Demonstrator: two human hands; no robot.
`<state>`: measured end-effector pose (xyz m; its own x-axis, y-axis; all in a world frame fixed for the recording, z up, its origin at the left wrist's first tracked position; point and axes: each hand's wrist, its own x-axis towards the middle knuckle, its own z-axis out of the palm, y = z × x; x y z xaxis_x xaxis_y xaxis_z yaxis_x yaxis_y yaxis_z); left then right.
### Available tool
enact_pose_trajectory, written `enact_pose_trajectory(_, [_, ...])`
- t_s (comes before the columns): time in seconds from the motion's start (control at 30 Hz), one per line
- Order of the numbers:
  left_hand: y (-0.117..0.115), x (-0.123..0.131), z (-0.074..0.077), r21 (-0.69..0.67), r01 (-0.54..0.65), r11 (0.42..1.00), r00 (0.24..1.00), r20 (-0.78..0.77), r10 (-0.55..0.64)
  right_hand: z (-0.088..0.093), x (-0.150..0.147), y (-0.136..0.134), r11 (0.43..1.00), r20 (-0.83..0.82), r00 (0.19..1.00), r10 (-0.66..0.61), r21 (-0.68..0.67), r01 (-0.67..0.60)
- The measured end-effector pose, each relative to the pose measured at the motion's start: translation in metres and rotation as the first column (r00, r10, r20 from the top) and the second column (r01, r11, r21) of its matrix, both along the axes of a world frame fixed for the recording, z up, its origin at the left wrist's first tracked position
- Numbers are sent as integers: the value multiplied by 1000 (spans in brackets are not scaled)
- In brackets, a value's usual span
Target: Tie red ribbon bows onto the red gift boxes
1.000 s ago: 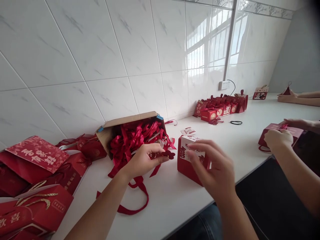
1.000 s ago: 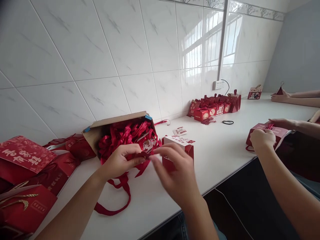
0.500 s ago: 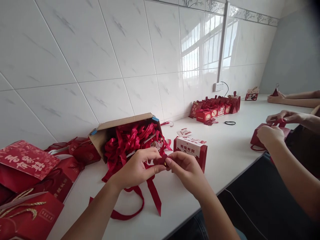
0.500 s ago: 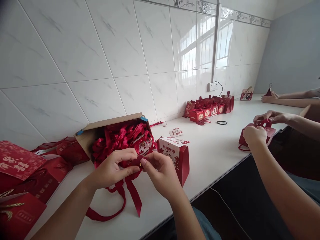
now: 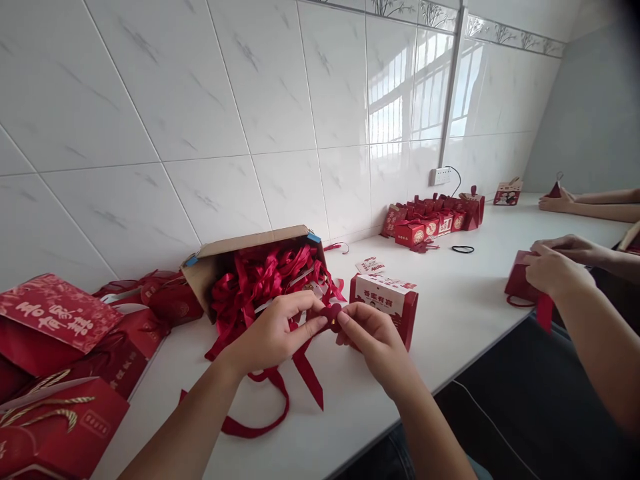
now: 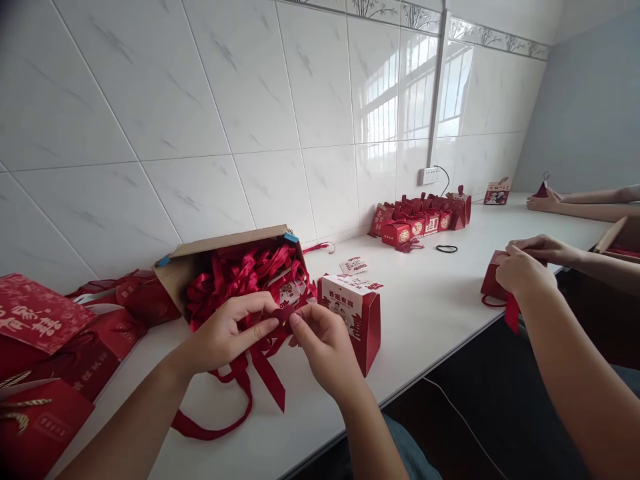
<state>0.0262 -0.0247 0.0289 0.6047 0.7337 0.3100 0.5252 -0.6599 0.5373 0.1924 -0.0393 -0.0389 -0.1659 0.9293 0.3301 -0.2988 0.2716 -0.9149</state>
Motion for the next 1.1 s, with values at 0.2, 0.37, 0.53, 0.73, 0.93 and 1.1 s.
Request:
enact_pose_trajectory(0.2, [-3, 5, -4, 22, -38, 999, 999, 33, 37, -1, -2, -1, 999, 25, 999, -35, 12, 35])
enact_pose_trajectory(0.37, [-3, 10, -11, 73, -71, 995, 997, 27, 69, -1, -4, 2, 997, 83, 994, -70, 47, 66])
enact_pose_trajectory(0.53, [3, 11, -22, 226, -61, 972, 995, 88, 42, -1, -7, 4, 980, 118, 974, -194, 55, 189])
enact_pose_trajectory(0.73, [10, 7, -20, 381, 56, 923, 998, -18, -53, -1, -7, 7, 953, 131, 944, -302, 60, 297])
enact_pose_trajectory(0.93, [18, 4, -23, 512, 79, 855, 997, -28, -75, 0, -8, 6, 960, 116, 953, -279, 6, 281])
enact_pose_trajectory(1.1, [23, -1, -31, 590, 24, 807, 999, 16, -42, -1, -10, 7, 948, 101, 943, -316, 84, 308])
